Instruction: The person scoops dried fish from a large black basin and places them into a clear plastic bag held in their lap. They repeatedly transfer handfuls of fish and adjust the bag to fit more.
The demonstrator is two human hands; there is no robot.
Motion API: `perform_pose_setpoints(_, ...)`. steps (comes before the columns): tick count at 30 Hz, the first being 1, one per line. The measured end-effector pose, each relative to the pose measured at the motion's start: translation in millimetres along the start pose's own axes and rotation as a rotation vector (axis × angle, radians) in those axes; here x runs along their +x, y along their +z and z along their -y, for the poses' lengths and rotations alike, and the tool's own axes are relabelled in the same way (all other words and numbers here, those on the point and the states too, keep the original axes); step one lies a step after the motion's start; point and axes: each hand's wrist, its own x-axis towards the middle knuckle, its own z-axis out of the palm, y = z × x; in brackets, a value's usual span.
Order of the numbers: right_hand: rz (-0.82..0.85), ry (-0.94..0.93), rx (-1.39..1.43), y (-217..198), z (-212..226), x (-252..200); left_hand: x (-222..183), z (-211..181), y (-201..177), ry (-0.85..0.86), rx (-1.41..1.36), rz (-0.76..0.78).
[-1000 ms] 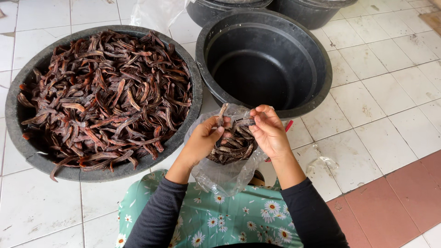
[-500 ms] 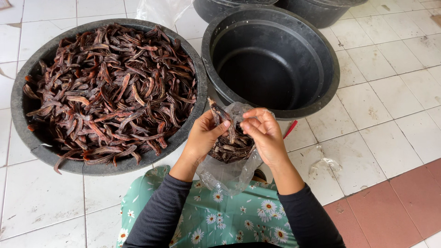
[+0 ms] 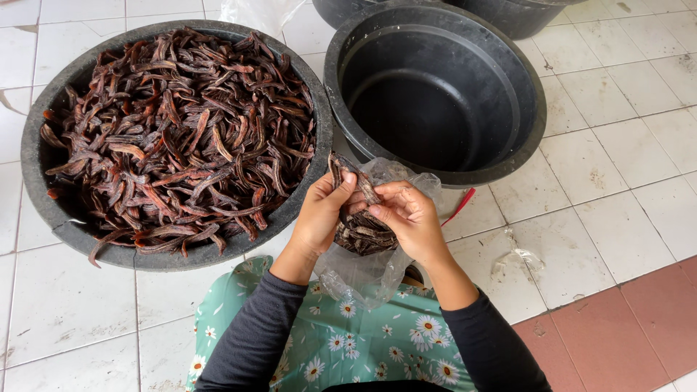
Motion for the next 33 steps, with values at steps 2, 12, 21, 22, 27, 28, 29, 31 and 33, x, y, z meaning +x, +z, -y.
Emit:
perform_pose_setpoints(2,-0.01,0.009,-0.028,0,0,0,0,-2,0,-0.034,-0.076,-0.005)
perform_pose_setpoints(12,-0.034,0.016,-0.062,3,7,-1,-6,-12,3,-0.078,-0.097,0.002)
perform_pose_setpoints(21,-0.07,-0.039,-0.058,1,5,-2,-9,-13,9,0.061,0.037,0.065)
perform_pose_setpoints(22,-0.069,-0.092,-0.071,-1,6,-2,-7,-14,6,0.051,0.01,0.023)
perform_pose_setpoints(27,-0.093,-0.178,-0.017,-17,13,1,14,-54,-45,0.196,-0.241,-0.158)
perform_pose_setpoints(28,-0.127,-0.101,-0.042,-18,15,1,18,-73,-64,0.283,-0.17,-0.106)
perform_pose_setpoints(29,-0.161,-0.024,-0.068,-19,16,1,22,-91,-83,0.369,-0.097,-0.055)
perform_pose_setpoints(31,-0.195,0.021,-0.125,-16,17,1,37,-129,-117,0.358,0.332,-0.623)
perform_pose_setpoints(33,-0.19,-0.027,-0.192,-13,20,-3,47,-144,-133,0.424,0.357,-0.818)
